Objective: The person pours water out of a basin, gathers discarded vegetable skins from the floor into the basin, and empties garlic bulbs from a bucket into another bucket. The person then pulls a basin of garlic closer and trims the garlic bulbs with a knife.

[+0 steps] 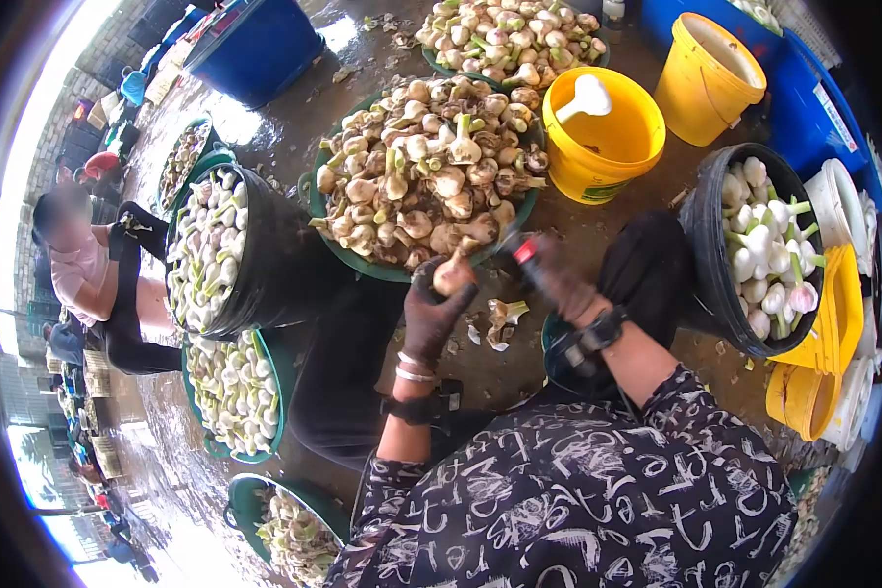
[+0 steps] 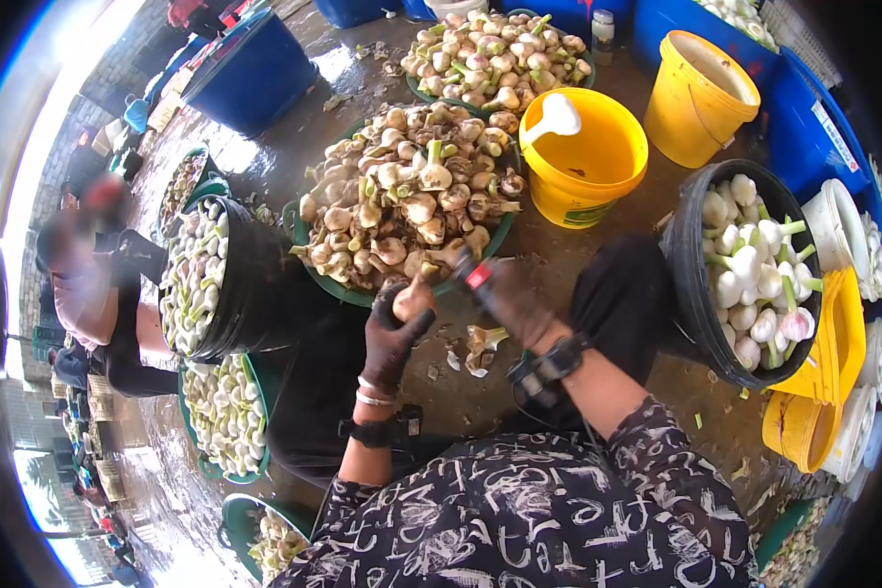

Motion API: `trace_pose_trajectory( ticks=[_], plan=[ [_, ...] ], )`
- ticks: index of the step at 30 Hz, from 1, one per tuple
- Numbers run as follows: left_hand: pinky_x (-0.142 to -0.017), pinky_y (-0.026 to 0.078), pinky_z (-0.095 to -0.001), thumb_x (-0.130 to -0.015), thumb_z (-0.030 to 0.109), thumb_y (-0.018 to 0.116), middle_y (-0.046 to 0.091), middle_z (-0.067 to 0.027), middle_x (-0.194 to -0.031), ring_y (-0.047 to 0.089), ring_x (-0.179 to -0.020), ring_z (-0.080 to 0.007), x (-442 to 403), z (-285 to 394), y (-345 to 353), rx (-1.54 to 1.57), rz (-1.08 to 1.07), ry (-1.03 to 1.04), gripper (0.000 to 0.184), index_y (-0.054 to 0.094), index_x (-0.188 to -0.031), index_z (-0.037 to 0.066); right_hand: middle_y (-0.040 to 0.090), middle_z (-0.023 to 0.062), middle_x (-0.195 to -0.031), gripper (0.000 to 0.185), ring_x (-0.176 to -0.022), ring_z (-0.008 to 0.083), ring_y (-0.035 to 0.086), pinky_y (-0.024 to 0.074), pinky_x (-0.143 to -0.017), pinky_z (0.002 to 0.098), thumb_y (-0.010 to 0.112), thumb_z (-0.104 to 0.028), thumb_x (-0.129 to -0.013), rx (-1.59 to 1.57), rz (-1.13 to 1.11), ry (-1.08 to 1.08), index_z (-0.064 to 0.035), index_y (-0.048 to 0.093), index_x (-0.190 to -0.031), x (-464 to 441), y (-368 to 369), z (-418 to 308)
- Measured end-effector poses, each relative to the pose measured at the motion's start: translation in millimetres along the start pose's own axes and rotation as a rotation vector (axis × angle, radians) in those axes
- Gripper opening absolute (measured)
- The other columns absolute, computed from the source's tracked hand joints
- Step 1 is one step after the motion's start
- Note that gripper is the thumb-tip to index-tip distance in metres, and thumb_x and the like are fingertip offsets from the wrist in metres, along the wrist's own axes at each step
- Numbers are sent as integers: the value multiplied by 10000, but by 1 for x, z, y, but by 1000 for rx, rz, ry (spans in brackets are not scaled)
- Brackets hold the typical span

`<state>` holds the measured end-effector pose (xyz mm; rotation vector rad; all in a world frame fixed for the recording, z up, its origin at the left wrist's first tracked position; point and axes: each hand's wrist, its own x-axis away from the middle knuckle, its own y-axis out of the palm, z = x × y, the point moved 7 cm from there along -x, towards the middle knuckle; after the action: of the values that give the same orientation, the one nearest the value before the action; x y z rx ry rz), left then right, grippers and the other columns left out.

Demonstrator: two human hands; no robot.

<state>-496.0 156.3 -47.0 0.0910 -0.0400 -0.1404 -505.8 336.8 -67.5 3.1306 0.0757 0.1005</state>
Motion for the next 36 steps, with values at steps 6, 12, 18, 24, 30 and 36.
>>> trace_pose_trajectory(
  ticks=[6,12,18,24,30,36],
  plan=[
    [-790,441,-312,-591,147,761,556,-111,-944,546,-879,-217,23,24,17,-673,75,349,471,545,-986,9,463,-23,-504,367,-479,85,372,335,-454,280,583,-333,-817,112,115,-33,-22,569,-621,13,26,15],
    [-782,451,-285,-613,89,761,525,-92,-970,541,-892,-165,24,2,9,-360,50,186,482,533,-1024,-15,512,-15,-573,313,-506,87,405,351,-468,262,596,-279,-817,-157,13,257,11,582,-700,27,27,12],
    [-789,448,-293,-603,109,772,533,-109,-972,542,-894,-176,36,20,25,-656,16,308,495,554,-1031,-8,512,-9,-571,267,-528,78,427,359,-474,266,566,-222,-836,89,19,24,19,586,-725,26,26,8],
    [-745,475,-273,-635,136,760,569,-94,-964,563,-842,-152,34,12,18,-353,-67,34,501,541,-1057,-24,552,6,-630,202,-529,89,477,408,-480,265,551,-192,-835,-88,-138,126,5,587,-808,25,29,26],
    [-770,470,-268,-688,101,732,564,-94,-1011,553,-889,-144,31,-21,20,137,4,-108,542,457,-1133,-40,566,66,-914,338,-756,126,552,490,-625,274,552,-231,-845,-874,-263,592,-23,482,-1102,56,43,27],
    [-779,463,-279,-666,112,742,579,-91,-1022,567,-903,-163,27,6,18,-436,-30,212,590,448,-1158,-29,551,47,-942,258,-784,94,526,443,-671,228,518,-177,-850,-319,-505,221,-19,481,-1051,39,46,39]
  ],
)
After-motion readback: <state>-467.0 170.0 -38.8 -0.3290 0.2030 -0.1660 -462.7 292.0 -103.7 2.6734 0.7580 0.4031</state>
